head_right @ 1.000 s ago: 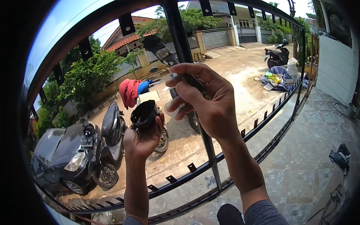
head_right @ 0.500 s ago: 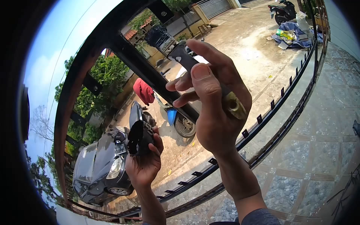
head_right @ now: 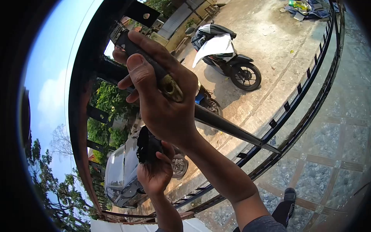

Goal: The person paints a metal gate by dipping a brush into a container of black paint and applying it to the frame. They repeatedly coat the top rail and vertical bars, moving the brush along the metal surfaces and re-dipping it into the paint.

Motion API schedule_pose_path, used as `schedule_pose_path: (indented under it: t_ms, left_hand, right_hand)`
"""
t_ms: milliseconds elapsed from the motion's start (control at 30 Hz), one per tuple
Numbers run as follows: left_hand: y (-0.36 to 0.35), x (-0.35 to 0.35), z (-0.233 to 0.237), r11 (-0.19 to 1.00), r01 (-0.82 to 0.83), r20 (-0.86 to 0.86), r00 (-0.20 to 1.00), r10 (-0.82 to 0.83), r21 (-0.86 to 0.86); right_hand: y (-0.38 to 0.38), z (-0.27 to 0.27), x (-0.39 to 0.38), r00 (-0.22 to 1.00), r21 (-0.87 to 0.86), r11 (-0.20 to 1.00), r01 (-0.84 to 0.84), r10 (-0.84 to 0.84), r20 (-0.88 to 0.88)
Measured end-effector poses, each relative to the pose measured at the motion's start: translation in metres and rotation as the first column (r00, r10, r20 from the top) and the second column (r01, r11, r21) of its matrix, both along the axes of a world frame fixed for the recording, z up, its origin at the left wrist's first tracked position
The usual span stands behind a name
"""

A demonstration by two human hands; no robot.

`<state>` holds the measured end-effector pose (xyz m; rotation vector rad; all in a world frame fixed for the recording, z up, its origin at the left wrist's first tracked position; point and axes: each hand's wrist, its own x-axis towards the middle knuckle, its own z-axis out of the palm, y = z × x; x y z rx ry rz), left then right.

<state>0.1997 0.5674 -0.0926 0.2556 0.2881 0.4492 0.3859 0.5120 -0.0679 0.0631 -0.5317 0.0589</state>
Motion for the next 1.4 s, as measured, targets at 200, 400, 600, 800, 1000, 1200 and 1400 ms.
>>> schedule_pose_path:
  t_ms: [200,400,600,800,1000,1200,1400]
  left_hand:
    - [0.013,-0.012,0.002,0.980,-0.121,-0.080,0.988,0.135,0.157]
    - [0.015,0.000,0.011,0.999,0.037,-0.016,0.999,-0.038,-0.018]
    - [0.018,0.001,0.009,0.993,0.025,-0.062,0.998,-0.018,0.114]
    - [0.019,0.004,0.012,0.997,0.067,-0.038,0.997,-0.068,-0.022]
    - [0.020,0.001,0.017,0.997,0.036,-0.056,0.998,-0.040,-0.062]
    - [0.028,0.000,0.024,0.998,0.053,-0.053,0.997,-0.055,-0.040]
    - [0.042,-0.003,0.031,0.983,0.013,-0.170,0.985,0.019,0.182]
  right_hand:
    - [0.014,0.001,-0.047,0.990,-0.130,0.991,-0.039,0.056,0.130]
    - [-0.001,0.008,0.005,0.997,-0.107,0.993,0.055,-0.048,0.065]
    - [0.010,0.002,-0.017,0.983,-0.132,0.976,0.173,-0.164,0.077]
    - [-0.016,-0.001,-0.015,0.977,-0.209,0.973,-0.099,0.055,-0.206]
    - [-0.017,0.024,-0.013,0.971,-0.158,0.969,-0.193,0.165,-0.171]
    - [-0.033,0.031,-0.013,0.981,-0.202,0.971,-0.130,0.097,-0.167]
    - [-0.017,0.016,-0.050,0.991,-0.218,0.972,0.092,-0.111,-0.075]
